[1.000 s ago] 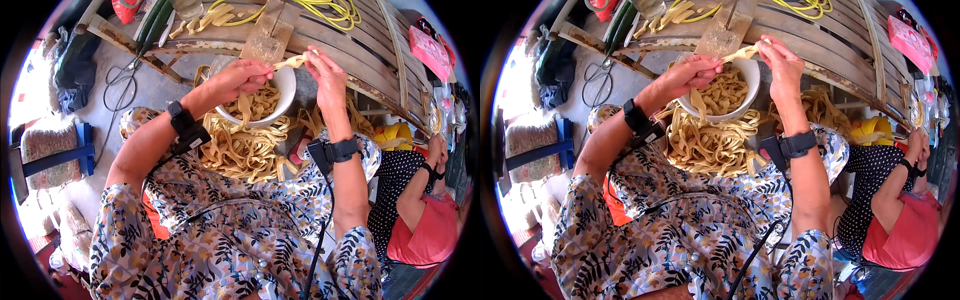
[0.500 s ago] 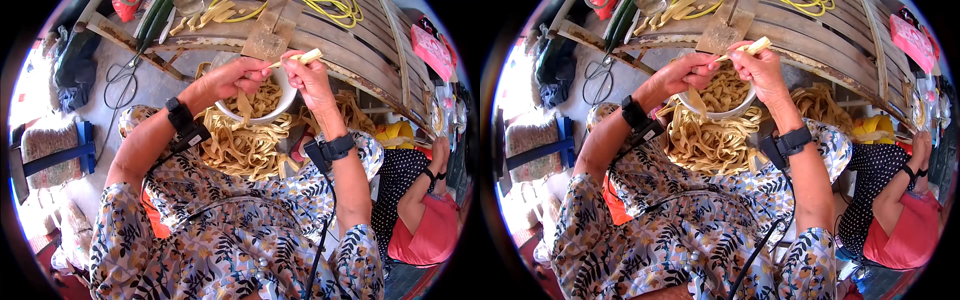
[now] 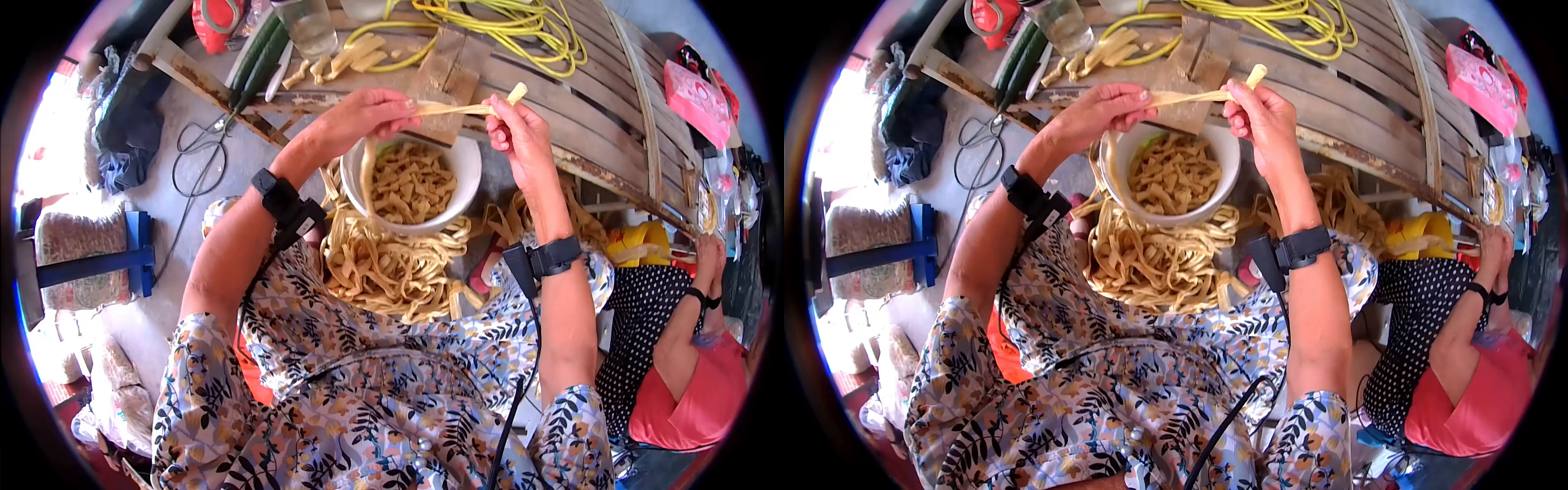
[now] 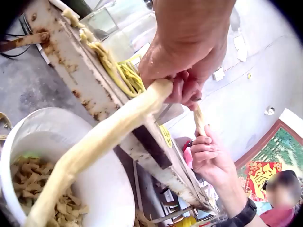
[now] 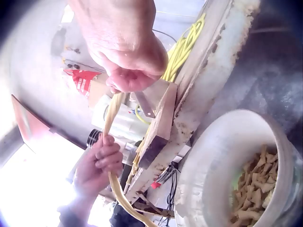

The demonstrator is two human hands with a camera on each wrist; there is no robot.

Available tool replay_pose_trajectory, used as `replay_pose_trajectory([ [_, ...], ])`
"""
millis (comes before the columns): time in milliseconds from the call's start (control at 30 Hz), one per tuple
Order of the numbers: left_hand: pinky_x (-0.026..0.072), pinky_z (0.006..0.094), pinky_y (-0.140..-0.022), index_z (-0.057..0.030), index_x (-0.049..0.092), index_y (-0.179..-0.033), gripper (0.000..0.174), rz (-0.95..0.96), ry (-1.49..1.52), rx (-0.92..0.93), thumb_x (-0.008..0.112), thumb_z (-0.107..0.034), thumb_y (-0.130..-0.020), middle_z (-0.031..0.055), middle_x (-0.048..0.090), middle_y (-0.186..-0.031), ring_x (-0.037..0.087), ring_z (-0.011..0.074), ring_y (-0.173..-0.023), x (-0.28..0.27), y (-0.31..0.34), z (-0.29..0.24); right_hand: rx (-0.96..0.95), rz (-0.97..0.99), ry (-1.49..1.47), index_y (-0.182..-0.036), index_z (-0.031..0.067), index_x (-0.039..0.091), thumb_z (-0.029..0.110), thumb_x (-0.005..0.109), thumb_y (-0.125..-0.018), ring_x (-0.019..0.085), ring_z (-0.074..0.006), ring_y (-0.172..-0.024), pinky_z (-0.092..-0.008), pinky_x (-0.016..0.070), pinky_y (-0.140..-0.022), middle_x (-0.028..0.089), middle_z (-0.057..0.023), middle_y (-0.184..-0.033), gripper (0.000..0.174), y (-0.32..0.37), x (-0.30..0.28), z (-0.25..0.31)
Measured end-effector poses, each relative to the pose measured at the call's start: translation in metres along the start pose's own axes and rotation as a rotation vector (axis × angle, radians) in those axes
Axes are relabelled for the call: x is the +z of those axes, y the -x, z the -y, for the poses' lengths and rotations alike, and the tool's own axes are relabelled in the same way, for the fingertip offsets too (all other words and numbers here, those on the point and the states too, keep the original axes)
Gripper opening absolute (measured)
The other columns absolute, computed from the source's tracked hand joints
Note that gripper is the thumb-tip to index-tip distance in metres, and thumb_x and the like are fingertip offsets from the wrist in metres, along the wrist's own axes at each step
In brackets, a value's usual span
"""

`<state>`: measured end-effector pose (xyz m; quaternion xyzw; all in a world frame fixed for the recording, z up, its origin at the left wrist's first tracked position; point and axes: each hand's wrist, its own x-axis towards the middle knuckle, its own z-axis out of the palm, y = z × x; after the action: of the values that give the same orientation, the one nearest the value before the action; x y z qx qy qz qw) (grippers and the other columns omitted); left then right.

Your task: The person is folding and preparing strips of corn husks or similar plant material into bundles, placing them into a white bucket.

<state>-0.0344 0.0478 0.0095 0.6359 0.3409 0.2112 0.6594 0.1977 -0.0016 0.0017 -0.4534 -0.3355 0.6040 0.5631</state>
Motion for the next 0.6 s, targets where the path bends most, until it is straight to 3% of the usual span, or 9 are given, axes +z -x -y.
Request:
replay_pose_trajectory([
  [233, 0.0323, 0.0174, -0.053, -0.0010, 0.059, -0.074, 0.022, -0.423, -0.371, 0.249, 0.052, -0.018, -0.086, -0.0048, 0.046, -0.062, 0.039, 0.0026, -0.059, -0.026, -0.062, -0.005, -0.196, -0.124, -0.097, -0.085, -0.0001, 0.060, 0.014, 0.063, -0.079, 0.050, -0.0068, -0.052, -0.0175, 0.0434, -0.047, 0.059, -0.0059, -0.069, 0.016, -0.048, 0.012, -0.001],
  [600, 0.0325, 0.0183, -0.053, -0.0010, 0.060, -0.074, 0.019, -0.483, -0.342, 0.312, 0.053, -0.016, -0.084, -0.0044, 0.044, -0.059, 0.038, 0.0038, -0.057, -0.034, -0.080, 0.009, -0.220, -0.214, -0.103, -0.083, -0.0006, 0.059, 0.012, 0.062, -0.079, 0.050, -0.0074, -0.051, -0.0178, 0.0427, -0.045, 0.058, -0.0063, -0.068, 0.013, -0.068, 0.017, -0.013],
])
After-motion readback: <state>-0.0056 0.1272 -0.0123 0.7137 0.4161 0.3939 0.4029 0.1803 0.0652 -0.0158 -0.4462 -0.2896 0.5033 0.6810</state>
